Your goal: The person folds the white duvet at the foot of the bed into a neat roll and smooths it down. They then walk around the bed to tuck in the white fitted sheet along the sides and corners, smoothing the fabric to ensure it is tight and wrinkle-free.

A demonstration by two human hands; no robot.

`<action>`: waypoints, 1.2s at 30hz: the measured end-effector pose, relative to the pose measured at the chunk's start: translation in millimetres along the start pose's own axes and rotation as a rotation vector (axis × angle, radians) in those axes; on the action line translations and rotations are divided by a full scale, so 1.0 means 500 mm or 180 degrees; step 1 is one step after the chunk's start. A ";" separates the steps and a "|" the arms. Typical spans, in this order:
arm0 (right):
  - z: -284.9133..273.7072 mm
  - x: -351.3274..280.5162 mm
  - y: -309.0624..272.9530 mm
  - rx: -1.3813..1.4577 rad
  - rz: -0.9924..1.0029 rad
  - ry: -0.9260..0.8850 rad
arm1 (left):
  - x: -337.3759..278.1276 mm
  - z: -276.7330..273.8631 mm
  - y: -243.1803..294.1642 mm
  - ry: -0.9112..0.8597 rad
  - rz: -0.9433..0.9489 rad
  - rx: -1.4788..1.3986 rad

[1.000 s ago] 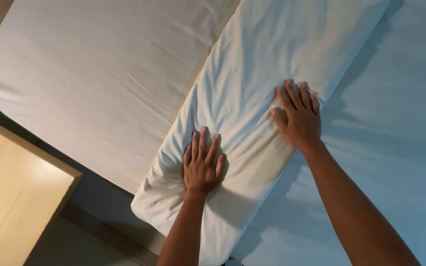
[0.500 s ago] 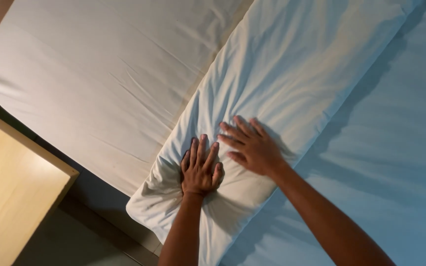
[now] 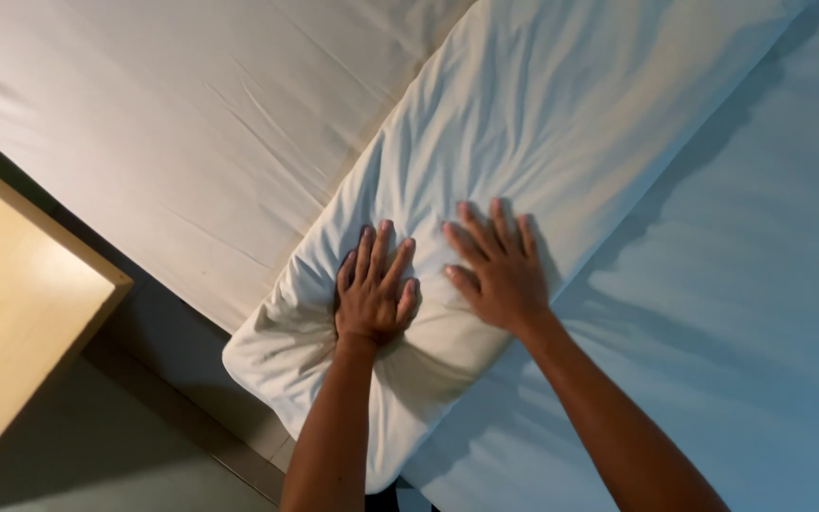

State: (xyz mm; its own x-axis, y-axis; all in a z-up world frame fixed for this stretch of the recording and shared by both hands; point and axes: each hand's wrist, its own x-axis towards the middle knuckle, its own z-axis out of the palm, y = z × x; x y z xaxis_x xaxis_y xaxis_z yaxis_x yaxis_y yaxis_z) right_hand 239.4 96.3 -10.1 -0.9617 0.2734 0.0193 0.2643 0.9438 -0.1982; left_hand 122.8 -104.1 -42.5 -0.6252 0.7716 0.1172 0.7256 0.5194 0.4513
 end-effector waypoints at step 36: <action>0.048 -0.241 -0.361 0.0318 -0.0787 -0.0152 | -0.488 -0.047 0.068 0.0559 -0.1564 -0.0689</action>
